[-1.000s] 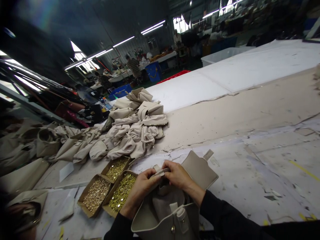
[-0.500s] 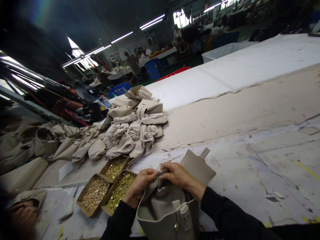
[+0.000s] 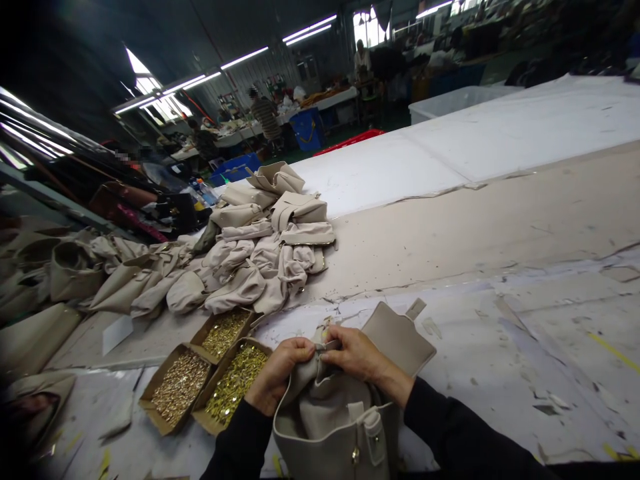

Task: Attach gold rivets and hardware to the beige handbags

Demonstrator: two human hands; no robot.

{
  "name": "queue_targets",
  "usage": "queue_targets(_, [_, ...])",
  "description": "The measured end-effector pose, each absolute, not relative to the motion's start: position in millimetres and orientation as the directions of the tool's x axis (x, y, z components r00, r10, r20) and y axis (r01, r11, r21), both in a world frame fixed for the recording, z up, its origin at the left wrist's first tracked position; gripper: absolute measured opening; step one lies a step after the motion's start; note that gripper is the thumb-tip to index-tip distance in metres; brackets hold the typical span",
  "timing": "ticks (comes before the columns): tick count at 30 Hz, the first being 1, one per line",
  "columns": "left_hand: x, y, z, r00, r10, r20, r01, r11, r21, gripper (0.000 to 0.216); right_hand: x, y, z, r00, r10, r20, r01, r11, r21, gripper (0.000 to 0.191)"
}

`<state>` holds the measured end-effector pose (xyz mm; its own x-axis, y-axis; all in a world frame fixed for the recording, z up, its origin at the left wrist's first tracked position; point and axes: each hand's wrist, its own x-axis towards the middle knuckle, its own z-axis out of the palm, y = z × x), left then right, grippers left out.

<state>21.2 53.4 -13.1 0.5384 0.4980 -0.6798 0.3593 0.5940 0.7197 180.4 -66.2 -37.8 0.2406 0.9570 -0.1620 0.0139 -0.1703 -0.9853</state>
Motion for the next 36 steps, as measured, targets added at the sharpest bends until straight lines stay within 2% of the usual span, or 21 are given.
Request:
queue_targets(7, [19.7,55.5,-19.0,0.5,0.519,-0.693,0.356,0.606,0.711,0.039,175.2,-57.8,-41.3,0.285,0.934,-0.214,0.101,-0.251,-0.963,0.016])
queue_targets(13, [19.0,42.9,-2.9,0.536,0.551,-0.639,0.413,0.49,0.768,0.039,178.4,-52.4,-42.7,0.31,0.913,-0.265,0.155,-0.323,-0.934,0.013])
queue_targets(17, [23.0,33.5,8.6,0.519,0.621,-0.588,0.443,0.393,0.806,0.031,183.7,-48.5,-44.0,0.231,0.92,-0.315,0.096,-0.344,-0.934,0.013])
queue_targets(22, [23.2,31.6,9.0,0.527,0.597,-0.604,0.421,0.434,0.796,0.029,191.1,-50.7,-37.9,0.074,0.915,-0.397,-0.004,-0.398,-0.918,0.009])
queue_targets(29, [22.8,29.8,12.0,0.579,0.547,-0.604,0.402,0.453,0.796,0.033,198.8,-48.3,-38.7,0.017,0.905,-0.426,-0.057,-0.425,-0.904,0.007])
queue_targets(36, [31.4,28.8,10.6,0.566,0.626,-0.536,0.43,0.331,0.84,0.03,208.7,-41.7,-48.9,-0.034,0.873,-0.486,-0.137,-0.486,-0.863,0.013])
